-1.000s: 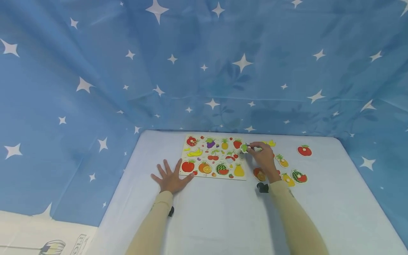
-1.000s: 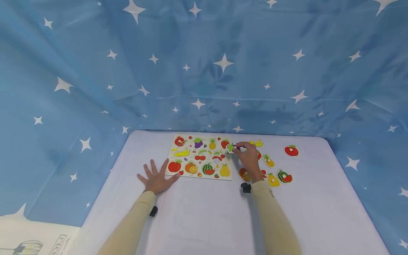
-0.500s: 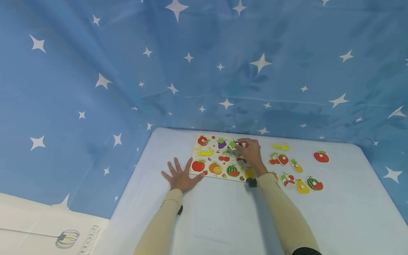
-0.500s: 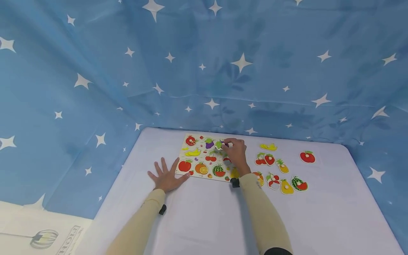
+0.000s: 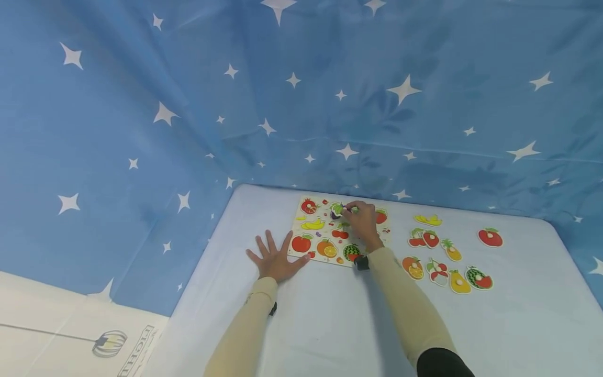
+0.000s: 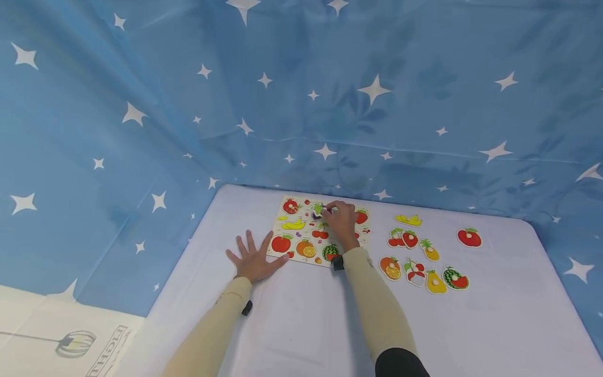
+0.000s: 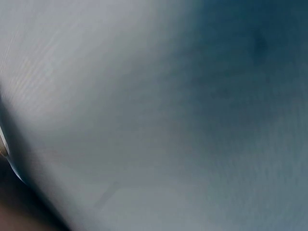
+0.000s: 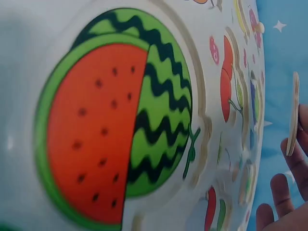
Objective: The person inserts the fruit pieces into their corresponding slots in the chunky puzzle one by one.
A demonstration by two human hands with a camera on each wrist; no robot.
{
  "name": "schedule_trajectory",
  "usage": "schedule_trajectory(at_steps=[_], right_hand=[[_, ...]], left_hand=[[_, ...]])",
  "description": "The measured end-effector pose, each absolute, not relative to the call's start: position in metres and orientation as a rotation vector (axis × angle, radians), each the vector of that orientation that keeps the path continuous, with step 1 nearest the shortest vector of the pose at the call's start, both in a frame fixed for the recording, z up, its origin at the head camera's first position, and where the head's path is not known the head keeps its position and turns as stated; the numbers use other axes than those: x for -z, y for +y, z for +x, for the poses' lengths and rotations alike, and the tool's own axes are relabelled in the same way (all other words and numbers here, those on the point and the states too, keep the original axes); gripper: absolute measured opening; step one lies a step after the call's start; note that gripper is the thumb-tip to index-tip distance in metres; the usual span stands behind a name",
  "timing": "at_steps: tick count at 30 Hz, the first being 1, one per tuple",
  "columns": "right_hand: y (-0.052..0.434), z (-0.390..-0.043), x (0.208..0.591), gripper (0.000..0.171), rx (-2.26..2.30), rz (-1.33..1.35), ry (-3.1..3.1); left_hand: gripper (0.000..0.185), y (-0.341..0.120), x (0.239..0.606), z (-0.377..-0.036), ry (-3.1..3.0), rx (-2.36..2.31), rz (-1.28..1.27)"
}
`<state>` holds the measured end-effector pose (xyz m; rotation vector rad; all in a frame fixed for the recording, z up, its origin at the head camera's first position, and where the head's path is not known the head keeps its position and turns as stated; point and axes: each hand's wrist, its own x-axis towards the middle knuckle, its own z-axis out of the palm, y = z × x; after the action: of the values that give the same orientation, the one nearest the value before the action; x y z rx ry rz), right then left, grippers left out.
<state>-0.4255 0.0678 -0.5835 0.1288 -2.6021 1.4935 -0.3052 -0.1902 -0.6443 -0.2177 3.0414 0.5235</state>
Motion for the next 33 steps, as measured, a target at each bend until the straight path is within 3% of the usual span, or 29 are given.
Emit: schedule_trajectory(at_steps=[33], right_hand=[[0.018,-0.442,0.610,0.025,-1.188,-0.132,-2.595]], left_hand=[[0.103,-0.190,0.653,-0.307,3.096,-0.463,-0.229]])
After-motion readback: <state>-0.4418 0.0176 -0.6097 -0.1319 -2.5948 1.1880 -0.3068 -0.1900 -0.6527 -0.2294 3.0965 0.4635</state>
